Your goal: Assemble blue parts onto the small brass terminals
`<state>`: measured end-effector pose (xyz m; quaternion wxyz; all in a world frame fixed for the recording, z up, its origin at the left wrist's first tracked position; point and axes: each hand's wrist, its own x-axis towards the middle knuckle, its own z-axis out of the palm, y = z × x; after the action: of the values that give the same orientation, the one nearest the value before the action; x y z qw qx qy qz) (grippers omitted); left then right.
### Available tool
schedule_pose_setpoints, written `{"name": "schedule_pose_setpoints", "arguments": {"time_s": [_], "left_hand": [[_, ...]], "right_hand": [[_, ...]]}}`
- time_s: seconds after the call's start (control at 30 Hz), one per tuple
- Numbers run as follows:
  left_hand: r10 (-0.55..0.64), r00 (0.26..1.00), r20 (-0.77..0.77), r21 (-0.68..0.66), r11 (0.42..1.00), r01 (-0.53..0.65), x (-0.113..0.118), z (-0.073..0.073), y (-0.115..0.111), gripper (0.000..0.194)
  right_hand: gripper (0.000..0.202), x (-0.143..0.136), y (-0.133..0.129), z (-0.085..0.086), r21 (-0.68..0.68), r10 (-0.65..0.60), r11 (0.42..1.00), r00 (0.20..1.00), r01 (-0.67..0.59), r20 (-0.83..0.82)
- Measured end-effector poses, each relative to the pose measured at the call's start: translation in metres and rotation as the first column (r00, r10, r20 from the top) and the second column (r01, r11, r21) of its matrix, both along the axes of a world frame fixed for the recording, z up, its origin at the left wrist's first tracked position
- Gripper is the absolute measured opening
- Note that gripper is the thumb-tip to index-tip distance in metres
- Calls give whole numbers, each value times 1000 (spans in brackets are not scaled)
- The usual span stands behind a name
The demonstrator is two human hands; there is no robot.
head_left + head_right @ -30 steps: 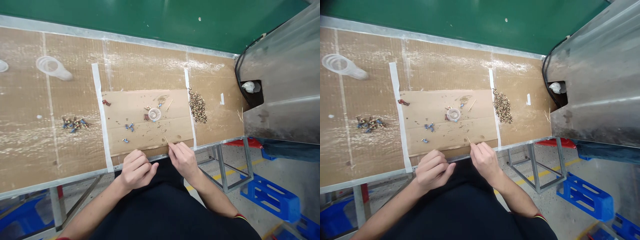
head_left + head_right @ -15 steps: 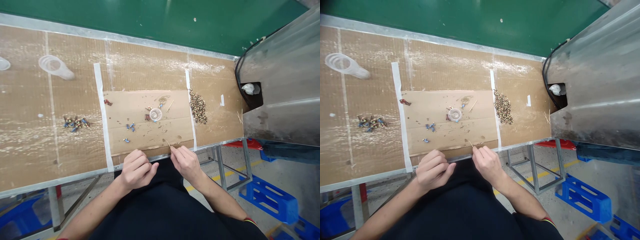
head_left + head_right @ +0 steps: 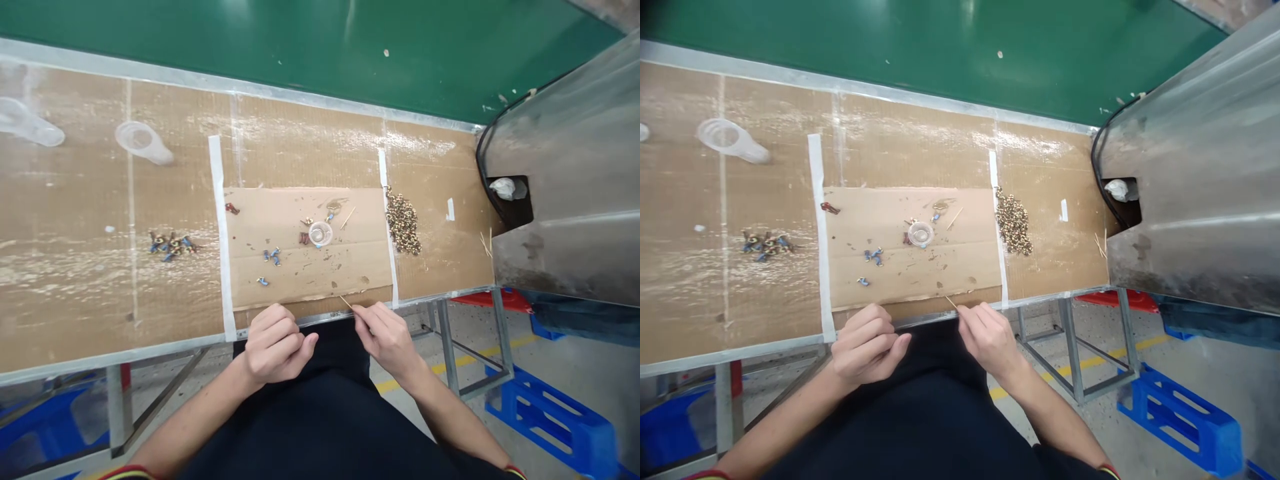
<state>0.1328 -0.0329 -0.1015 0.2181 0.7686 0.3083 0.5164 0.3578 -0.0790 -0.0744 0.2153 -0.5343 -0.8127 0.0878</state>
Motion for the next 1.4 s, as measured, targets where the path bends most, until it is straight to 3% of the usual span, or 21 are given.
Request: {"name": "schedule_pose_setpoints", "arguments": {"time_s": [0.17, 0.27, 0.33, 0.43, 0.6, 0.7, 0.8, 0.93, 1.03, 1.1, 1.17, 1.23, 1.4], "left_hand": [[164, 986, -36, 44, 986, -162, -34, 10, 12, 22], [306, 936, -175, 25, 952, -306, -57, 12, 25, 15], [330, 897, -293, 16, 940, -340, -65, 12, 32, 10], [263, 859, -440, 46, 961, -271, -68, 11, 41, 11], [124, 796, -592, 68, 992, -104, -65, 12, 50, 14], [52, 791, -610, 46, 998, -31, -67, 13, 53, 19], [12, 852, -524, 29, 1000, 4, -68, 21, 58, 20], [-3, 966, -258, -40, 999, -7, -61, 47, 76, 14], [9, 996, -93, -136, 990, -21, -46, 65, 101, 8], [41, 999, 14, -251, 967, -37, -34, 69, 117, 8], [63, 990, 123, -385, 923, -11, -25, 67, 129, 14], [79, 973, 217, -489, 871, 38, -20, 58, 134, 18], [144, 929, 339, -622, 776, 107, -22, 36, 130, 21]], "right_hand": [[29, 19, 19, 26, 68, -78, 994, 985, 89, -156], [29, 20, 48, 41, 210, -104, 968, 980, 140, -170], [25, 15, 72, 49, 309, -99, 938, 977, 155, -190], [21, 3, 110, 58, 360, 5, 930, 978, 71, -207], [18, 0, 156, 62, 217, 286, 945, 938, -243, -196], [21, 5, 170, 61, 138, 344, 937, 915, -320, -212], [26, 8, 175, 54, 50, 333, 942, 912, -331, -239], [24, 5, 176, 42, -58, 346, 928, 907, -369, -241], [18, -1, 175, 38, -147, 347, 914, 917, -377, -194], [10, -6, 175, 37, -181, 345, 913, 929, -365, -133], [6, -12, 176, 37, -169, 358, 915, 931, -365, -73], [15, -16, 176, 34, -123, 394, 908, 917, -399, -66], [15, -21, 179, 23, -83, 440, 882, 874, -464, -205]]}}
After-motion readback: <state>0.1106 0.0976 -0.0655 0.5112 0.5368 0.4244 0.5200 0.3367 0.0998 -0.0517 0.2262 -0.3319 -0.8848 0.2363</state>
